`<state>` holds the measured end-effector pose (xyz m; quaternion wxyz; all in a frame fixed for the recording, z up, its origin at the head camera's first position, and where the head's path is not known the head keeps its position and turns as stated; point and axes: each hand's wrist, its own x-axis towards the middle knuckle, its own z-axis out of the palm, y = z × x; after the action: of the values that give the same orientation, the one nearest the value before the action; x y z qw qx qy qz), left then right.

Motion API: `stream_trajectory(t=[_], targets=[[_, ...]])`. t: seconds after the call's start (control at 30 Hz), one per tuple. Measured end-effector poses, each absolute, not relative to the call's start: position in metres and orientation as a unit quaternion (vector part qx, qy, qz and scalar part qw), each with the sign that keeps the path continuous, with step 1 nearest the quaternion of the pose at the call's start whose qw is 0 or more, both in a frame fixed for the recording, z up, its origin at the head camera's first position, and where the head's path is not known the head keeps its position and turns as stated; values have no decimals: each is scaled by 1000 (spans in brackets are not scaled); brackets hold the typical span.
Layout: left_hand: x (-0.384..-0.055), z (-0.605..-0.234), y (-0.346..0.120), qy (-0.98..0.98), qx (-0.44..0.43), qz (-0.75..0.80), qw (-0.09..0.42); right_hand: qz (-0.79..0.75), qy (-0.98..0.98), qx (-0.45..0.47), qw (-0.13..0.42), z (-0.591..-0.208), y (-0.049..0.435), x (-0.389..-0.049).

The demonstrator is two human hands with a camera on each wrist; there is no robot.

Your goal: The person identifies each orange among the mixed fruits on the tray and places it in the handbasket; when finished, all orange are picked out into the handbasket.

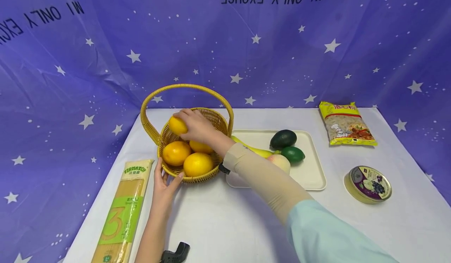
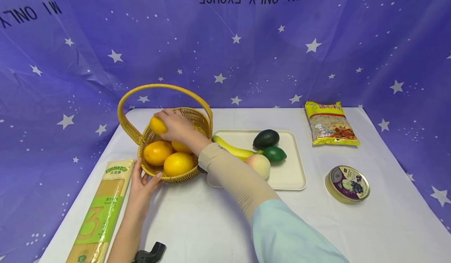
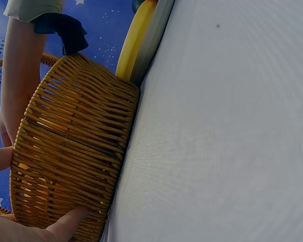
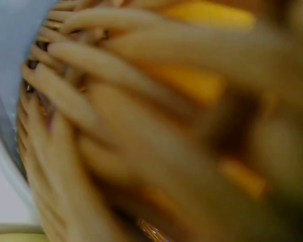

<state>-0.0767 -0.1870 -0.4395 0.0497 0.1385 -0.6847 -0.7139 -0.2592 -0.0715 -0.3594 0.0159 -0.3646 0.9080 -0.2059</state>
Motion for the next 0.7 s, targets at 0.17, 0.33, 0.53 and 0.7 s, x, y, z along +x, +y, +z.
stream_trajectory(t=[0.17,0.33,0.53,0.7], targets=[[-76,-440,-187,-685,139,-714,49,-184,905,-383,30,-361,-73,-256],[-77,-442,-188,-682,141,-716,46,-178,906,-382,39,-367,-71,-253],[-78,-443,-189,-683,140,-715,43,-197,905,-377,16,-370,-61,-248],[-77,-441,-189,-682,137,-717,46,-215,901,-376,-9,-364,-50,-237]])
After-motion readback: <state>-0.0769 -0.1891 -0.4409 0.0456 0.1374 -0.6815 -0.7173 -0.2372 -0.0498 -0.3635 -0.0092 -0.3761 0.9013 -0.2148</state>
